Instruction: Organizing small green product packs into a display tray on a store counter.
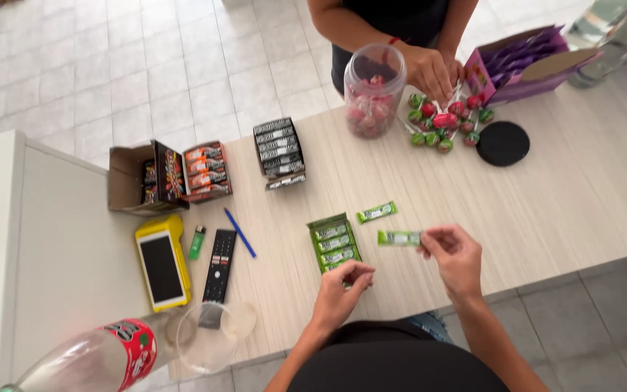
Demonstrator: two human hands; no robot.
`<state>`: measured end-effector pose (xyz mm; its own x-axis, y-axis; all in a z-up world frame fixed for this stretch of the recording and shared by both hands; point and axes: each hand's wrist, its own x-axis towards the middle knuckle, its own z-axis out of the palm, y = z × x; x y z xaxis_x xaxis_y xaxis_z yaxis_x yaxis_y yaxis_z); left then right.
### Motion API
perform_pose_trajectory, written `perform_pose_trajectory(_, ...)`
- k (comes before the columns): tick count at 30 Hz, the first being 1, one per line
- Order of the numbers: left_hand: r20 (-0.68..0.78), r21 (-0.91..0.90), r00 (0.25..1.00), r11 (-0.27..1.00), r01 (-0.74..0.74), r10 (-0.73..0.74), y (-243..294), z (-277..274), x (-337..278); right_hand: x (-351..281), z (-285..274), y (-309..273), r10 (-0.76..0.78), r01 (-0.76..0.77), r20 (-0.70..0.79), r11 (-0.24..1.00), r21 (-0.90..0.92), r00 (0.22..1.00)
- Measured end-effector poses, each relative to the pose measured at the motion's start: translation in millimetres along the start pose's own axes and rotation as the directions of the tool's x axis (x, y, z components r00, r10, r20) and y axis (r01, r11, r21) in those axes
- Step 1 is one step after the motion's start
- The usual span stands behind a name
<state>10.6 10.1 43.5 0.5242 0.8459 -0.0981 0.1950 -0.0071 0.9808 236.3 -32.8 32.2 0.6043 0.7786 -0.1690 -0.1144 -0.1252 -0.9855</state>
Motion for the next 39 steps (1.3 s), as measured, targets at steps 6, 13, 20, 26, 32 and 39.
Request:
perform_pose_trajectory(6, 0.006, 0.018, 0.998, 0.998, -0.055, 0.055, -20.4, 10.8, 7.2, 40.4, -1.2, 45.9, -0.071, 0.094, 0.160, 0.986, -0.141, 0.985)
perform_pose_trajectory(13, 0.014, 0.133, 0.989, 0.980, -0.150, 0.150, -21.6, 3.9, 8.5, 41.5, 6.8, 47.3, 0.059, 0.041, 0.248, 0.924, -0.381, 0.967)
perform_pose_trajectory(20, -0.095, 0.229, 0.977, 0.959, -0.164, 0.189, -7.9, -12.5, 15.0, 39.0, 2.4, 50.6, 0.007, 0.104, 0.200, 0.836, -0.539, 0.980)
perform_pose_trajectory(26, -0.048, 0.360, 0.940, 0.884, -0.298, 0.337, 4.6, -6.5, 17.8, 25.1, 4.7, 49.5, -0.084, 0.169, 0.175, 0.814, -0.556, 0.981)
perform_pose_trajectory(32, 0.152, 0.068, 0.927, 0.932, -0.356, 0.343, -23.9, 32.5, 13.8, 9.4, 9.7, 89.6, -0.417, 0.505, 0.295, 0.610, -0.611, 0.860)
perform_pose_trajectory(39, 0.049, 0.063, 0.964, 0.962, -0.264, 0.261, -23.1, -7.2, 23.3, 20.5, 9.5, 85.5, -0.367, 0.488, 0.323, 0.612, -0.622, 0.872)
